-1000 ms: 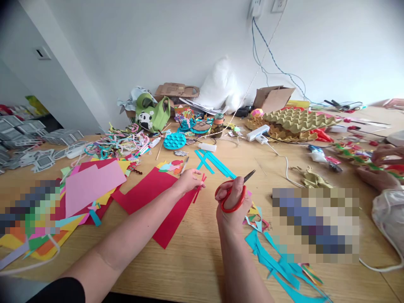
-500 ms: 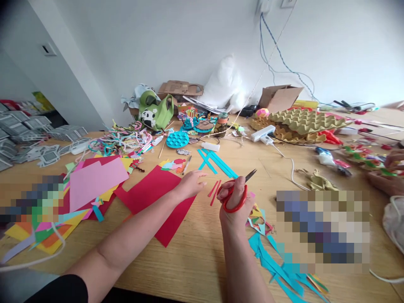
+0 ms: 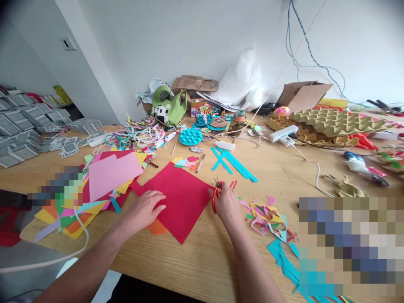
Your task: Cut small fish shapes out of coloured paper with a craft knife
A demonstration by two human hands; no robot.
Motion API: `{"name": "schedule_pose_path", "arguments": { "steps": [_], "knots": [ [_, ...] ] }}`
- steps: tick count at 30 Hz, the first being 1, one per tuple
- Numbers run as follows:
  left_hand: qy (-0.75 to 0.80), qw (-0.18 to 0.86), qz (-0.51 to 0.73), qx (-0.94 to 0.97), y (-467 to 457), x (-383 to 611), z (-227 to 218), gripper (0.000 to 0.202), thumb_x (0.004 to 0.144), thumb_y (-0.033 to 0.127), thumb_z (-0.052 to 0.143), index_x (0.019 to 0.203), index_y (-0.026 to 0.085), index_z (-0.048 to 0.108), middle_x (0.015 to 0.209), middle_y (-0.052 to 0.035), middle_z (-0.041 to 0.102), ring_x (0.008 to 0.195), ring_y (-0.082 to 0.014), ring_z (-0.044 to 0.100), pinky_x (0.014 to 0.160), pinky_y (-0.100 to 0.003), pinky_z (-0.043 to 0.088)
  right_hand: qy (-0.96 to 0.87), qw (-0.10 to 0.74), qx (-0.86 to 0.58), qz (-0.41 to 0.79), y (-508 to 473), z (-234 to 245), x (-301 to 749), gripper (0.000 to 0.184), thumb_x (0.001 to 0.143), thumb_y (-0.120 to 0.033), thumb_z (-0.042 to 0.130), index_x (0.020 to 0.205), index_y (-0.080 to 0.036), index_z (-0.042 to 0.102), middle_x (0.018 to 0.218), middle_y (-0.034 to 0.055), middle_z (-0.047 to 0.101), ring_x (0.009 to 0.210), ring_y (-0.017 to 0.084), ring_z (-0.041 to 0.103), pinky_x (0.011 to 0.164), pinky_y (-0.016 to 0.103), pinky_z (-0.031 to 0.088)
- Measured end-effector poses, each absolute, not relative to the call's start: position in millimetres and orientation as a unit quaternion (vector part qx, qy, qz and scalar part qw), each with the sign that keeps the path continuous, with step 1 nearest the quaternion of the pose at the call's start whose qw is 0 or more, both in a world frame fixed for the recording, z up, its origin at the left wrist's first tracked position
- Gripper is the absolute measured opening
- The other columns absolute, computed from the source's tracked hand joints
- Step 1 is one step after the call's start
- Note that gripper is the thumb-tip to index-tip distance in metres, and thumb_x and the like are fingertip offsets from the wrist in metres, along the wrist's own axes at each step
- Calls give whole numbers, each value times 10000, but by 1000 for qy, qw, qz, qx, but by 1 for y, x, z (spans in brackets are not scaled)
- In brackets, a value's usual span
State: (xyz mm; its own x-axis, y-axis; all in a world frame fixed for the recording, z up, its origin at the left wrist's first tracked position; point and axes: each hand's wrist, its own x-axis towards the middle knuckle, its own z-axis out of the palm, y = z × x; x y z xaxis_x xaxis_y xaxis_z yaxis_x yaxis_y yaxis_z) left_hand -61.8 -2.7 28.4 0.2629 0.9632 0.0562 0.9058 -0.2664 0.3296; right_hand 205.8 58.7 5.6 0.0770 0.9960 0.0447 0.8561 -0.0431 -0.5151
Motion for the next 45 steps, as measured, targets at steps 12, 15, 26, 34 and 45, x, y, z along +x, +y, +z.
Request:
{"name": "schedule_pose_path", "arguments": {
  "steps": [12,15,26,34,45],
  "knots": [
    [576,118,124,799,-13,-62,17,161,893,162,555,971,149,696,1094,-125,654,1096,-277,564,979,-430,452,-624,169,-749,150,83,3,187,159,869,-199,529,988,-133,610,908,191,723,873,308,678,645,324,409],
    [572,128,135,799,-15,-64,15,153,890,164,566,963,142,698,1095,-127,657,1093,-275,572,972,-421,460,-616,183,-749,163,85,7,184,153,853,-165,522,973,-139,615,871,168,720,844,293,680,618,311,396],
    [579,192,280,742,-28,-75,28,187,920,256,531,955,172,694,1020,-90,698,994,-228,630,921,-358,481,-570,361,-659,333,82,52,179,107,680,-182,631,779,-173,590,653,-7,593,537,167,590,414,263,474],
    [472,722,340,374,-70,-77,18,555,832,654,551,716,130,691,739,-137,721,693,-224,694,534,-274,514,-362,519,-495,596,81,97,158,204,502,-79,749,661,-134,633,597,-4,620,472,118,563,303,187,463],
    [291,863,386,148,-82,-44,1,570,920,590,483,1054,74,685,1058,-181,715,881,-240,716,796,-347,517,-332,499,-384,703,62,151,114,104,594,-48,649,641,-133,613,554,-40,598,410,57,517,268,99,337]
  ]
}}
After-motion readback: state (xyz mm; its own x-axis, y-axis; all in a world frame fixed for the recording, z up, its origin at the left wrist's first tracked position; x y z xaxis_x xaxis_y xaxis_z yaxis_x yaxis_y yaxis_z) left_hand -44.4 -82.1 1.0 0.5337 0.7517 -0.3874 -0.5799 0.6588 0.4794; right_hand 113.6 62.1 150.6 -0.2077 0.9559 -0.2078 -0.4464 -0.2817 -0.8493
